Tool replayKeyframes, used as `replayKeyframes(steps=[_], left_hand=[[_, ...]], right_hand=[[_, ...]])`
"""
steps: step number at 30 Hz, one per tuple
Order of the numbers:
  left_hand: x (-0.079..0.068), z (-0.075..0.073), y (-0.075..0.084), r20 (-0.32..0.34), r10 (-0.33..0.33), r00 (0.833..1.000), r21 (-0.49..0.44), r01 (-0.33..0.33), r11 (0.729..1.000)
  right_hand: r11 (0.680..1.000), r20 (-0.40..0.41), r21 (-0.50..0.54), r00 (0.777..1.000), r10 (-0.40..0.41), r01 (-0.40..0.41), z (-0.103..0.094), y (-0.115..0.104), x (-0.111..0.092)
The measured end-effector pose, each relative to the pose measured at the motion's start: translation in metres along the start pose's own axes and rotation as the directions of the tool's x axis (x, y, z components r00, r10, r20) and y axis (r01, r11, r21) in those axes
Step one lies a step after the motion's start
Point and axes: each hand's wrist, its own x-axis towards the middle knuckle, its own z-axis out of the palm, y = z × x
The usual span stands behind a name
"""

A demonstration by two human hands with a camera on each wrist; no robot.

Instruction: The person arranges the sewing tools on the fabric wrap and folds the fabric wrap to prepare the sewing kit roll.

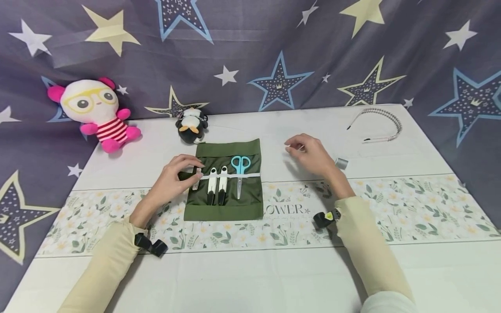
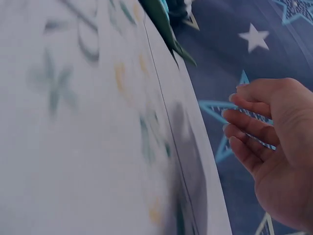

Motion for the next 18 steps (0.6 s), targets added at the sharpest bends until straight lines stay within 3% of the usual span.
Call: replayKeyframes(steps=[6,18], left_hand=[[0.009,0.009,0.008,0.059,0.034,0.998,0.023,-0.036,0.999],[0.026,0.032,0.024,0.116,0.125,0.985,0.059,-0.133,0.989]], right_hand=[[0.998,-0.063,-0.055,0.998,0.019,-0.022,-0.022,0.013,-0.021],[0.991,-0.181,-0.108,0.982,0.061,-0.082,-0.056,0.036,-0.055]])
